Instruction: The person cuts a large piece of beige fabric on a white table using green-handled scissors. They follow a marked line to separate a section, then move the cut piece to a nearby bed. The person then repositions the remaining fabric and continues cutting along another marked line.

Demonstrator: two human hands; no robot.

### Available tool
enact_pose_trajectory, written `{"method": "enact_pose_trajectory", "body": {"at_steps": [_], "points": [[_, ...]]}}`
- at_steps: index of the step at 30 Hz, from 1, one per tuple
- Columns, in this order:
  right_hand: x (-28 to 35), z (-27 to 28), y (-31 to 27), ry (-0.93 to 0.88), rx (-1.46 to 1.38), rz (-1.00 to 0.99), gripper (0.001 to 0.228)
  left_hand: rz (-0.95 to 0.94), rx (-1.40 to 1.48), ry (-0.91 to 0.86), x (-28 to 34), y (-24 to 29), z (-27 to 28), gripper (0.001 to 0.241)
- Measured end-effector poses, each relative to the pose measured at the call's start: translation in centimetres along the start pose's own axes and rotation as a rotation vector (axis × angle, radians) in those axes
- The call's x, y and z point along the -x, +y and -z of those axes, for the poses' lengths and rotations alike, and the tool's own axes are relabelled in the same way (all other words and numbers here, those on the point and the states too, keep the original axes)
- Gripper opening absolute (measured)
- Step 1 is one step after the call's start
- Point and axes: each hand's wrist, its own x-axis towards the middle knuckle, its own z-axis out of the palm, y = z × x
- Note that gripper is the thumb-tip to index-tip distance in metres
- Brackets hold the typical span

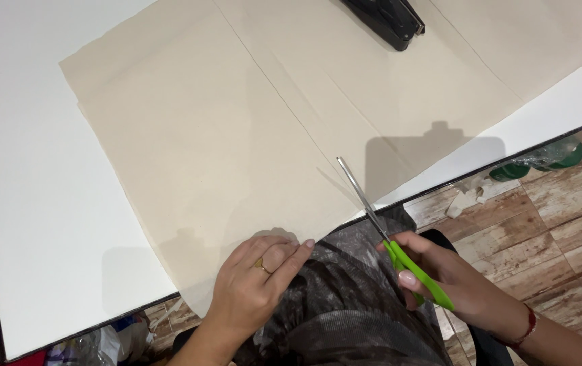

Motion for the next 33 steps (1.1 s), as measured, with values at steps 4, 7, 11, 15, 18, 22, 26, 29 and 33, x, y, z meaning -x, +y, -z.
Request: {"method": "enact_pose_trajectory", "body": {"at_steps": [4, 7, 11, 15, 18, 22, 26, 29, 33], "points": [[-0.04, 0.06, 0.03, -0.017, -0.025, 0.022, 0.063, -0.007, -0.01, 0.007, -0.15, 0.01, 0.05, 0.028], [-0.14, 0.17, 0.28, -0.013, -0.055, -0.019, 0.064, -0.015, -0.009, 0.013, -0.23, 0.04, 0.11, 0.033], [-0.22, 0.14, 0.39, -0.014, -0.081, -0.009, 0.064, -0.013, -0.012, 0.006, -0.1, 0.04, 0.03, 0.03], [-0.22, 0.11, 0.25, -0.007, -0.066, -0.004, 0.063, -0.019, -0.006, 0.022, -0.54, 0.1, 0.15, 0.029], [-0.23, 0.05, 0.3, -0.003, -0.065, -0.012, 0.064, -0.022, -0.01, 0.018, -0.35, 0.01, 0.09, 0.03], [0.03, -0.06, 0.1, 0.011, -0.072, -0.029, 0.062, -0.006, 0.021, 0.021, -0.27, 0.0, 0.05, 0.03], [0.22, -0.14, 0.22, 0.016, -0.071, -0.056, 0.061, -0.024, -0.001, 0.014, -0.36, -0.01, 0.16, 0.032], [0.3, -0.24, 0.6, 0.03, -0.082, -0.052, 0.059, -0.026, -0.003, 0.011, -0.31, -0.04, 0.11, 0.032], [0.58, -0.25, 0.08, 0.037, 0.001, -0.063, 0.057, -0.026, -0.006, 0.016, -0.34, -0.04, 0.07, 0.031]]}}
